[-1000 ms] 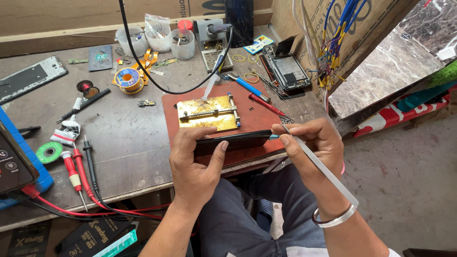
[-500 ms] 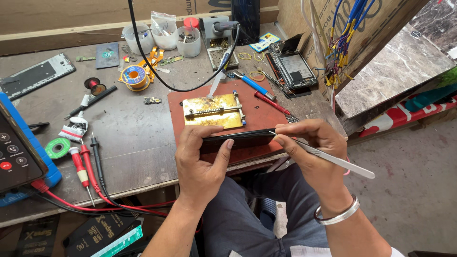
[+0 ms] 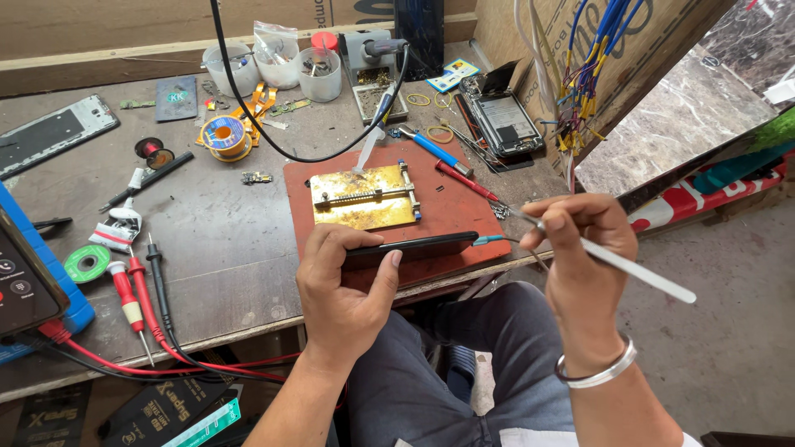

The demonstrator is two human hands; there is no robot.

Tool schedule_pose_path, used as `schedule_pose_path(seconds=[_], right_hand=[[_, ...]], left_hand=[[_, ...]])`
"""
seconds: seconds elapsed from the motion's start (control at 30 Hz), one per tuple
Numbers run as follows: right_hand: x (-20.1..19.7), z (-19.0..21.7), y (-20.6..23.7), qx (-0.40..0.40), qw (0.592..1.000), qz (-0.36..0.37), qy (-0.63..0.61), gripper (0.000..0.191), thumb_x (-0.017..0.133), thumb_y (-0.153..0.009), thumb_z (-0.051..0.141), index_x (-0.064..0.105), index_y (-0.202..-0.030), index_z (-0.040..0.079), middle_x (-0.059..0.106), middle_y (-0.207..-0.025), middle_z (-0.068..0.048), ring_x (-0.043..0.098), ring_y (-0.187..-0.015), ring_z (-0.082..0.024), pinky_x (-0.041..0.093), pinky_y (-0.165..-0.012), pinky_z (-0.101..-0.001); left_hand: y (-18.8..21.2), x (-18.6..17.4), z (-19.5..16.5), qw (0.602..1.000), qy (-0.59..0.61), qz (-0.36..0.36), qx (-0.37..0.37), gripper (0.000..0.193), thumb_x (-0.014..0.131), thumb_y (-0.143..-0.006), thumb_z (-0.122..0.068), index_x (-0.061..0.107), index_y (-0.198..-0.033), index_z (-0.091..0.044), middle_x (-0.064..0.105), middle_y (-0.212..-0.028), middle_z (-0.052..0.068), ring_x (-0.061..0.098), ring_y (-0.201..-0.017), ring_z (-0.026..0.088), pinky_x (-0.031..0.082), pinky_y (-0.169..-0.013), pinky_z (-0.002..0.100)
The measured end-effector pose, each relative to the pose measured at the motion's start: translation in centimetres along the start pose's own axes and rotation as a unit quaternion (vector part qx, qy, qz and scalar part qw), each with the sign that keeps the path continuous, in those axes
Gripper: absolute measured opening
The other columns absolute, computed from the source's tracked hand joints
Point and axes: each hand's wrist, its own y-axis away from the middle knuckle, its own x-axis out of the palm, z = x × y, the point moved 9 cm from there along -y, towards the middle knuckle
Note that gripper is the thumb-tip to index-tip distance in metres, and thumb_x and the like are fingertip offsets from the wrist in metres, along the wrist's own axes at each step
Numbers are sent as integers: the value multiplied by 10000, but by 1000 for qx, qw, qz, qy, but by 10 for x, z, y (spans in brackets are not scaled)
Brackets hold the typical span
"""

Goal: The person unwraps a new phone battery, places the packaging aside, and opens a drawer to retrieve a smartphone. They hold the phone, use a pry tool along its edge, and work on it with tweezers at the bench while a test phone on a charging dock displays an active call screen.

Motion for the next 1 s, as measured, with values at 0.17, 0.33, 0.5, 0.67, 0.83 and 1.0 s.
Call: schedule_pose_path(seconds=[0.17,0.33,0.5,0.67,0.83,1.0], right_hand=[[-3,-1,-13,38,992,26,115,193,722,-952,-52,586,-1073,12,703,-1164,-160,658,-982,-128,542,-864,-239],[5,-18,-21,119,989,67,62,155,708,-897,-20,601,-999,28,761,-1150,-128,748,-1053,-156,599,-941,-278],[15,-35,-35,135,961,121,207,165,793,-883,68,725,-1021,9,741,-1022,-74,675,-908,-96,556,-810,-249],[37,-46,-57,136,928,180,297,204,788,-885,177,750,-1035,43,753,-912,-19,672,-821,-58,544,-718,-225],[49,-59,-66,190,897,197,347,215,782,-871,185,775,-1045,59,770,-843,-20,694,-759,-62,557,-673,-237],[56,-61,-71,178,894,223,346,197,769,-865,169,775,-1021,48,797,-881,-25,739,-801,-51,571,-701,-230]], left_hand=[[3,-3,-5,1000,-4,-13,20,188,806,-805,-78,672,-934,-53,639,-929,85,658,-848,227,533,-757,324],[6,-5,-2,999,16,-28,15,77,746,-873,-70,676,-880,-36,647,-877,87,653,-801,209,522,-718,315],[7,-4,5,999,16,-38,-4,126,724,-931,-83,650,-851,-19,626,-846,83,620,-739,192,499,-666,308],[7,-3,8,999,12,-38,-21,133,729,-922,-92,650,-840,-23,622,-831,76,616,-705,189,488,-635,310],[6,-3,4,999,13,-42,-8,128,727,-927,-92,650,-849,-26,626,-845,76,624,-725,198,497,-654,314],[5,-3,3,999,11,-43,-5,131,730,-928,-93,648,-851,-26,632,-844,78,629,-726,205,499,-655,318]])
